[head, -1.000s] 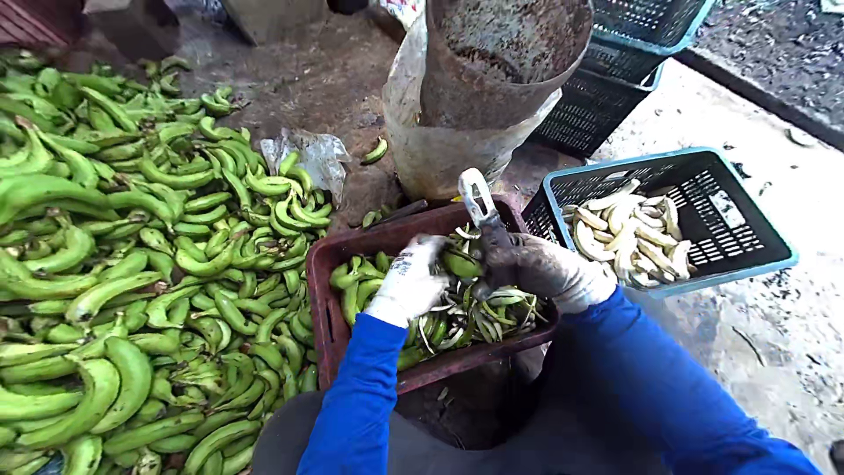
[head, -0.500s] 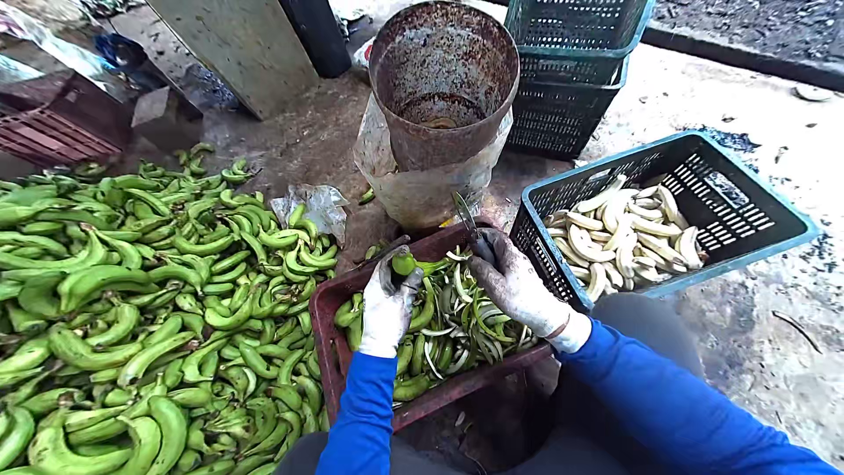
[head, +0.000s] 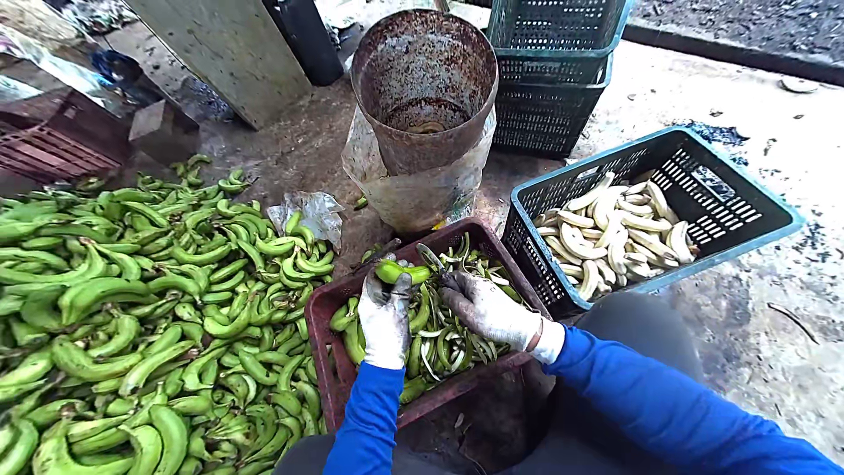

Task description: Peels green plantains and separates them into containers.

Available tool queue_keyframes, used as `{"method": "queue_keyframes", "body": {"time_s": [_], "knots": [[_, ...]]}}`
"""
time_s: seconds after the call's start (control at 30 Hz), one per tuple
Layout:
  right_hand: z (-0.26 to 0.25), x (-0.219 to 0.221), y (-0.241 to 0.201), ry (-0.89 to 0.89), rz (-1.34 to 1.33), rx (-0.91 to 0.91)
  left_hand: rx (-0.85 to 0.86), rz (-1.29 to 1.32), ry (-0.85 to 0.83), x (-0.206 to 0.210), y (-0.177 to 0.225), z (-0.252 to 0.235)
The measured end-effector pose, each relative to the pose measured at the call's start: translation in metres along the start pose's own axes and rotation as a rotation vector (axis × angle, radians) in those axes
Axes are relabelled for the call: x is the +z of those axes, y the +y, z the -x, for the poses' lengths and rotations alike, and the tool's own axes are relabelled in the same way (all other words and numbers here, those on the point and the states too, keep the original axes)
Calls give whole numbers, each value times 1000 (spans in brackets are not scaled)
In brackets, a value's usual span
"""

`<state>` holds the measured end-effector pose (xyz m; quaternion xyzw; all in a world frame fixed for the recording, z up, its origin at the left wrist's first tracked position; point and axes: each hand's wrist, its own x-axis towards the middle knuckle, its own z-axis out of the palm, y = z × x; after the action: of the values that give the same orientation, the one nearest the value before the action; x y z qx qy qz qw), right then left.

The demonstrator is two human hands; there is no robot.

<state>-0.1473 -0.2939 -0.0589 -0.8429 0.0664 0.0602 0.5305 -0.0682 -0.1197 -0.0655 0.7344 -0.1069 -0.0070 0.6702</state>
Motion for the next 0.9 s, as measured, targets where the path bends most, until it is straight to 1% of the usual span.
{"method": "queue_keyframes", "body": {"time_s": [0.07, 0.13, 0.17, 0.2, 0.27, 0.3, 0.37, 0.43, 0.53, 0.63, 0.73, 0.83, 0.9], "knots": [[-1, 12, 10, -35, 84, 69, 9, 59, 53, 2, 8, -2], [-1, 28, 38, -182, 209, 211, 27, 300, 98, -7, 23, -10], [-1, 32, 46, -206, 243, 242, 35, 432, 99, -16, 30, -19], [0, 33, 48, -177, 232, 222, 19, 557, 68, -27, 33, -25], [3, 28, 34, -54, 158, 74, -135, 780, 3, -42, 29, -22], [5, 26, 24, 16, 134, -17, -238, 813, 19, -39, 26, -18], [9, 30, 9, 112, 87, -169, -427, 764, 93, -26, 25, -11], [18, 38, -2, 127, 54, -260, -491, 704, 122, -18, 18, -11], [26, 50, -6, 116, 39, -338, -419, 684, 171, -14, 14, -16], [27, 59, -2, 67, 55, -325, -339, 676, 212, -14, 14, -16], [27, 63, -1, 67, 64, -307, -277, 650, 229, -15, 13, -14], [24, 60, -4, 34, 84, -294, -178, 639, 214, -18, 11, -15], [19, 57, -7, 6, 130, -274, -120, 621, 174, -18, 13, -12]]}}
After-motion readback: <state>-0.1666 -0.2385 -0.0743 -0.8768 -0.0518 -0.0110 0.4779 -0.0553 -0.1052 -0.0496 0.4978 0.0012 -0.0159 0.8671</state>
